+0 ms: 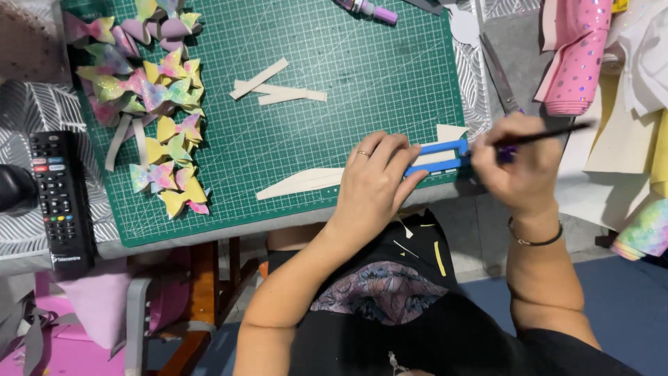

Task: Cutting and marking material strips using a template and scissors to create craft items

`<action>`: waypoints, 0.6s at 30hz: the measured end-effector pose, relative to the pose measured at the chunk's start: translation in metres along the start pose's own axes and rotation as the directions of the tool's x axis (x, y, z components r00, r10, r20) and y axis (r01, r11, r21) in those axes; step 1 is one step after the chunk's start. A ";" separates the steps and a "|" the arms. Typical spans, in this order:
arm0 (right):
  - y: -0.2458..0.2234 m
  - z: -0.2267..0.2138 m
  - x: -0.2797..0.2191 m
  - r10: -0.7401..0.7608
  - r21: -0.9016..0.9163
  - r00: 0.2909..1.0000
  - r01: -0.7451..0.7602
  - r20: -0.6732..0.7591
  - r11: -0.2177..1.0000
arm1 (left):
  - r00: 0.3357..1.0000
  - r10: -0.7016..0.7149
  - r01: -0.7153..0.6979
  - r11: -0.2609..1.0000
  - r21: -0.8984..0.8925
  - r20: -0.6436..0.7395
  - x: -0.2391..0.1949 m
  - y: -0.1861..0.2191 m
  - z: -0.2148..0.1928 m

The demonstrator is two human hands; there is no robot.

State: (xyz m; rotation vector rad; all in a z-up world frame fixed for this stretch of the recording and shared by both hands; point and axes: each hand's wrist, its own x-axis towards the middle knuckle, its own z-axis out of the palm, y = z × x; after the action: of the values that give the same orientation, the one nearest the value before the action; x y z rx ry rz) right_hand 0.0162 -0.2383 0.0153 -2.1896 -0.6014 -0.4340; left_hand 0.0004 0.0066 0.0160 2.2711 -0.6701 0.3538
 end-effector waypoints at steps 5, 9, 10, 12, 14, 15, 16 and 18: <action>-0.028 -0.015 0.003 -0.095 -0.028 0.995 0.094 -0.018 0.995 | 0.985 0.137 -0.139 0.990 -0.008 -0.100 -0.010 0.002 0.015; -0.039 -0.023 -0.002 -0.255 -0.130 0.963 0.264 0.083 0.956 | 0.887 0.414 -0.426 0.905 -0.016 -0.207 -0.030 0.030 0.005; -0.044 -0.025 -0.003 -0.262 -0.127 0.962 0.271 0.082 0.954 | 0.886 0.414 -0.425 0.905 -0.009 -0.209 -0.036 0.030 0.002; -0.057 -0.032 -0.013 -0.107 -0.094 0.975 0.127 0.197 0.987 | 0.905 0.393 -0.412 0.905 -0.110 -0.161 -0.053 0.034 -0.003; -0.052 -0.038 -0.017 -0.108 -0.070 0.946 0.136 0.305 0.988 | 0.910 0.391 -0.402 0.913 -0.068 -0.136 -0.057 0.029 -0.010; -0.049 -0.040 -0.018 -0.118 -0.045 0.907 0.149 0.404 0.988 | 0.912 0.394 -0.398 0.917 -0.018 -0.114 -0.058 0.026 -0.014; -0.054 -0.037 -0.016 -0.119 -0.045 0.907 0.150 0.404 0.988 | 0.912 0.394 -0.398 0.917 -0.017 -0.114 -0.059 0.020 -0.011; -0.062 -0.031 -0.011 -0.100 -0.057 0.897 0.137 0.430 0.989 | 0.931 0.312 -0.303 0.950 0.072 -0.192 -0.058 0.008 -0.007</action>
State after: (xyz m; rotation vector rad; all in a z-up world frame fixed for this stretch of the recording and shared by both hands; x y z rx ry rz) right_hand -0.0301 -0.2308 0.0671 -2.3543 -0.9729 -0.0335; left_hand -0.0528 0.0275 0.0001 2.1293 -0.9202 0.7449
